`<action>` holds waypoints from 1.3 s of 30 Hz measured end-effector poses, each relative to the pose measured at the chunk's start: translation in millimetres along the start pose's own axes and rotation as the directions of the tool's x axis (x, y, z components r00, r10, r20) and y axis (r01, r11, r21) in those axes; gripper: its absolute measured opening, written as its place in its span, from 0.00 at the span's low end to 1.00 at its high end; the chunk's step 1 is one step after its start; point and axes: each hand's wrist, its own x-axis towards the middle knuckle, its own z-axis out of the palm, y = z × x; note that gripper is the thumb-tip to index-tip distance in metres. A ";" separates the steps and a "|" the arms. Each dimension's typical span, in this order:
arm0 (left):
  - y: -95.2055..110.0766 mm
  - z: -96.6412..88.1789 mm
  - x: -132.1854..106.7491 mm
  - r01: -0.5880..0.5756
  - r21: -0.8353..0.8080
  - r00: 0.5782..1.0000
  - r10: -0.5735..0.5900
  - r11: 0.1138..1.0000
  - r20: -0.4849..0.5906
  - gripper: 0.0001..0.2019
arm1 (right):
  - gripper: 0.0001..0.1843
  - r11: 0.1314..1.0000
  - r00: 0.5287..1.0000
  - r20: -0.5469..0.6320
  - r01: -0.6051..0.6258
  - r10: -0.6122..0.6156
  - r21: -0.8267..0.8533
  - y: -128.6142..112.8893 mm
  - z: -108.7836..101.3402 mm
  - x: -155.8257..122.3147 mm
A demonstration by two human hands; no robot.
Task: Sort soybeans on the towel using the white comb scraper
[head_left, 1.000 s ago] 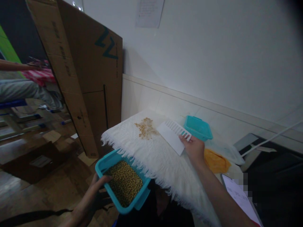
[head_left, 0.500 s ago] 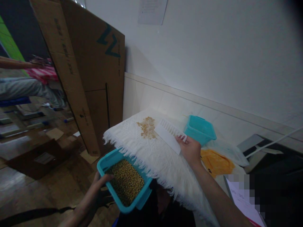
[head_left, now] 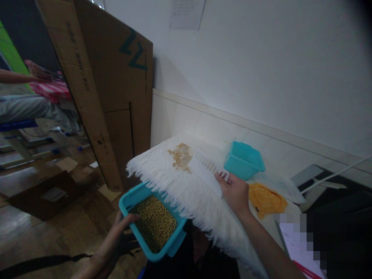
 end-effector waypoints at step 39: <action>-3.2 -1.9 2.9 0.035 -0.016 0.999 -0.035 0.999 0.003 0.31 | 0.26 0.999 1.000 0.009 0.023 -0.023 0.034 -22.9 -18.2 -44.7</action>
